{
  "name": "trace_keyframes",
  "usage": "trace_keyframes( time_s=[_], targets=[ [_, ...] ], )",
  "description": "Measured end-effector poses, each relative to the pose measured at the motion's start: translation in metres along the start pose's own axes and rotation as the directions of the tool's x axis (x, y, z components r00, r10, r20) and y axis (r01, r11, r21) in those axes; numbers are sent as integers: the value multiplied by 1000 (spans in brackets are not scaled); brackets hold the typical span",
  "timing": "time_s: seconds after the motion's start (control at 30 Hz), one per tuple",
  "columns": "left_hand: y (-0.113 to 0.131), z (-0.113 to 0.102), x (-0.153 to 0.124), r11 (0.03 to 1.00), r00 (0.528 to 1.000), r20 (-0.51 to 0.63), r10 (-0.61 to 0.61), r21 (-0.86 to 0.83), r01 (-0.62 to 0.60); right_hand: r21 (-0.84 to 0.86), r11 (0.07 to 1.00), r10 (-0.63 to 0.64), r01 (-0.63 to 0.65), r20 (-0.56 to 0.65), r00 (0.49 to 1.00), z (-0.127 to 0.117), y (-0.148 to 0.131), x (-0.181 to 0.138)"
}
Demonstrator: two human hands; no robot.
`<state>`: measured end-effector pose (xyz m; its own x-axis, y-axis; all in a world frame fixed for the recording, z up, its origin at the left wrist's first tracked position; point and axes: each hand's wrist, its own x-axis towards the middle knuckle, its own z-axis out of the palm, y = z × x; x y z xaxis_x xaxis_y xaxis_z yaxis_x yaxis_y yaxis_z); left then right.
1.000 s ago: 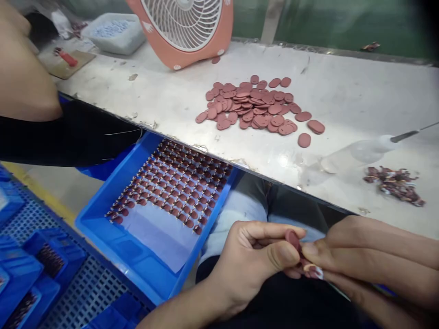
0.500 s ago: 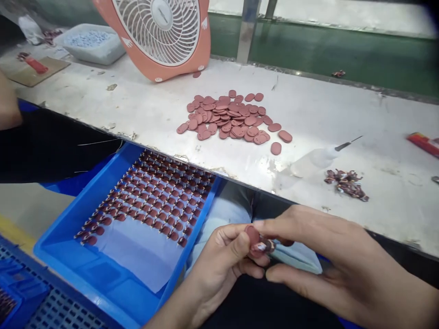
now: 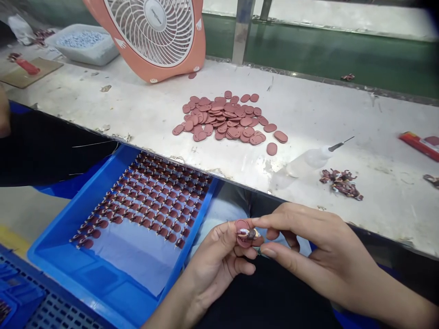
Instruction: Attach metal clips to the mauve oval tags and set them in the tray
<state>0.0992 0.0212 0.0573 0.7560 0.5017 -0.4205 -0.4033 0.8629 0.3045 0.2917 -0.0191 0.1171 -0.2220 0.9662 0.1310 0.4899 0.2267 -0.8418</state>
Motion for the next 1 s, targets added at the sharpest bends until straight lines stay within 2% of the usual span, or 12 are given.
trace_keyframes(
  time_s=[0.4, 0.5, 0.57, 0.63, 0.7, 0.77, 0.9, 1.0],
  targets=[
    [4, 2, 4, 993, 999, -46, -1, 120, 7, 33, 999, -40, 41, -8, 999, 3, 4, 7],
    [6, 2, 6, 993, 999, -43, -4, 118, 9, 24, 995, -97, 99, -83, 992, 7, 7, 8],
    [6, 2, 6, 993, 995, -96, 23, 117, -12, -83, 986, -160, 147, -181, 970, 13, 10, 9],
    [4, 3, 6, 980, 962, -221, 158, 151, -127, -278, 943, -259, 183, -268, 928, 20, 15, 8],
    [2, 7, 5, 930, 880, -325, 346, 246, -274, -440, 872, -364, 216, -288, 886, 25, 19, 8],
    [0, 13, 4, 862, 815, -329, 478, 353, -363, -506, 817, -453, 278, -263, 852, 29, 23, 9],
    [1, 23, 4, 799, 796, -269, 543, 457, -391, -554, 732, -550, 396, -138, 824, 31, 27, 11],
    [4, 20, 4, 793, 779, -296, 553, 474, -383, -570, 705, -566, 421, -95, 819, 35, 31, 17]
  ],
)
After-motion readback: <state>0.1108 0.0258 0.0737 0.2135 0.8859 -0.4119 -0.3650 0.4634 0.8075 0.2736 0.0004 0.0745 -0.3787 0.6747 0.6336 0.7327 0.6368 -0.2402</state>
